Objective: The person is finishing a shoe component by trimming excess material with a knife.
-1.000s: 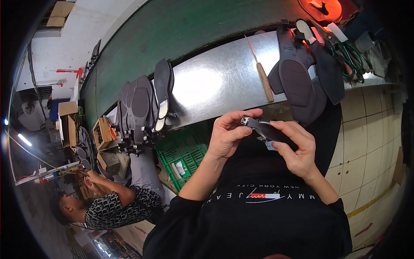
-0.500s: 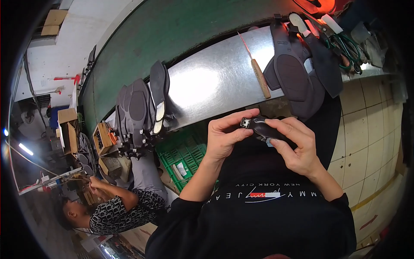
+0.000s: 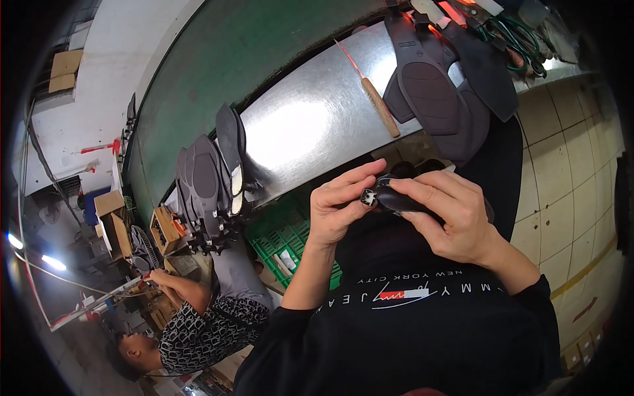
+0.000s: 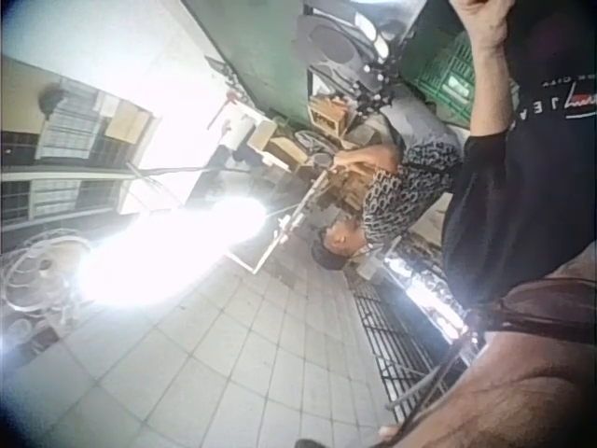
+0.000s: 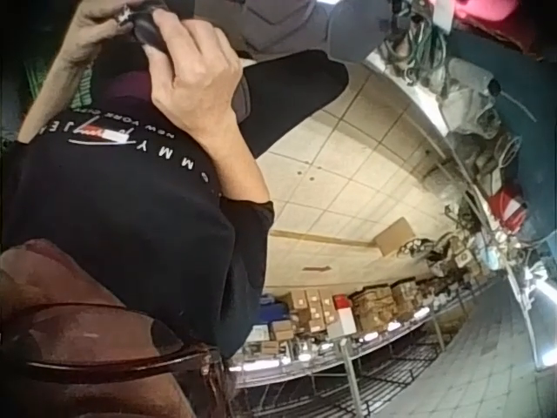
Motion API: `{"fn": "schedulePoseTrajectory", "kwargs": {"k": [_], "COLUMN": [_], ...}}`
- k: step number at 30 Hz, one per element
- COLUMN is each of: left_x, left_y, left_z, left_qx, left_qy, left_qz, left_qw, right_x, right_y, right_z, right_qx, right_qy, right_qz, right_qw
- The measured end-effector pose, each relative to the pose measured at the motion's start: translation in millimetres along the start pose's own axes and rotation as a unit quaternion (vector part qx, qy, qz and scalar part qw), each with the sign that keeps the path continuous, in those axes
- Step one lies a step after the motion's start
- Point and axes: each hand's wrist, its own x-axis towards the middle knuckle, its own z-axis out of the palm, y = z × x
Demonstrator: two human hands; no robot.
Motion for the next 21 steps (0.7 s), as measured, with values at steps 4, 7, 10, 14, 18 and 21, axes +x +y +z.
{"fn": "schedulePoseTrajectory", "kwargs": {"k": [4, 7, 10, 14, 18, 21], "left_x": [3.2, 3.2, 0.2, -1.0, -5.2, -2.6], "left_y": [0.4, 2.6, 1.8, 2.1, 2.7, 4.3], "left_z": [2.9, 6.4, 7.9, 10.9, 26.3, 27.7], "left_qx": [0.045, 0.054, 0.063, 0.119, 0.080, 0.032], "left_qy": [-0.027, -0.036, -0.035, -0.038, 0.044, 0.074], "left_qz": [0.040, 0.041, 0.036, 0.044, -0.048, -0.128], "left_qw": [0.998, 0.997, 0.997, 0.991, 0.995, 0.989], "right_x": [-1.7, -2.5, -3.0, -3.9, -1.9, -5.4], "right_y": [-0.1, 0.0, -2.1, -4.3, 4.7, 16.4], "right_z": [-0.4, 0.2, 0.7, 0.3, 1.6, 6.1], "right_qx": [-0.036, -0.055, -0.070, -0.079, -0.043, 0.016], "right_qy": [-0.005, -0.004, -0.016, -0.034, -0.041, -0.052], "right_qz": [-0.016, -0.023, -0.018, -0.012, 0.021, 0.083], "right_qw": [0.999, 0.998, 0.997, 0.996, 0.998, 0.995]}}
